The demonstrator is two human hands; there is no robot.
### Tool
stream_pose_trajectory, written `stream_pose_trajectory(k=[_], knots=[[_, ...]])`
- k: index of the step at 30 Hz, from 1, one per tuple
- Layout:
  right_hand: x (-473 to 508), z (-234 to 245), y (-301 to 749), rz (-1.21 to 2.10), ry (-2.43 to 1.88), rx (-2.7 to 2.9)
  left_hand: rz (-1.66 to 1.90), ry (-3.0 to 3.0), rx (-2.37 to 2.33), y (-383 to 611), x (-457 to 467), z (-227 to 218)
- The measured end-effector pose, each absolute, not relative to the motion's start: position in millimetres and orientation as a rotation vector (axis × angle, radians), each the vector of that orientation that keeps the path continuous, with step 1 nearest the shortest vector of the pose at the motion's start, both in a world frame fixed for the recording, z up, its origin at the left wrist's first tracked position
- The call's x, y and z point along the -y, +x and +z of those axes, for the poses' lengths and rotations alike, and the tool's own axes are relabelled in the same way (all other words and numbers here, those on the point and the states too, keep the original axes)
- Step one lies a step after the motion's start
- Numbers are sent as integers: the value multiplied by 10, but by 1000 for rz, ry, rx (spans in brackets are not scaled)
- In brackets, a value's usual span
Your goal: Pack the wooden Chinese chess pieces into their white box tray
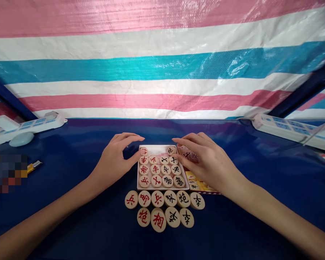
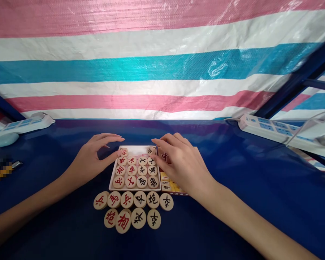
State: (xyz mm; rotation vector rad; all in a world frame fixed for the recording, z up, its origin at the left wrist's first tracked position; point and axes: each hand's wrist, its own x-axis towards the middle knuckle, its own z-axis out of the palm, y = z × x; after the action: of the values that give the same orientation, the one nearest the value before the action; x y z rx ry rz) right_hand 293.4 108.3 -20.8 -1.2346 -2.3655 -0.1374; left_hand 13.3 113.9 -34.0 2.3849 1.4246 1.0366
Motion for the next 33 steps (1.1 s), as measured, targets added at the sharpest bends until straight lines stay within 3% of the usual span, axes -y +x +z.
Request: stream_pose_trajectory(k=[18,33], knots=[[-884,-162,2896,93,-1167,2377,1020,2589,-1305,45,-1018,-177],[-849,-70,2968,10,-1172,2498,1236,2559,-1192,101,-861,71]])
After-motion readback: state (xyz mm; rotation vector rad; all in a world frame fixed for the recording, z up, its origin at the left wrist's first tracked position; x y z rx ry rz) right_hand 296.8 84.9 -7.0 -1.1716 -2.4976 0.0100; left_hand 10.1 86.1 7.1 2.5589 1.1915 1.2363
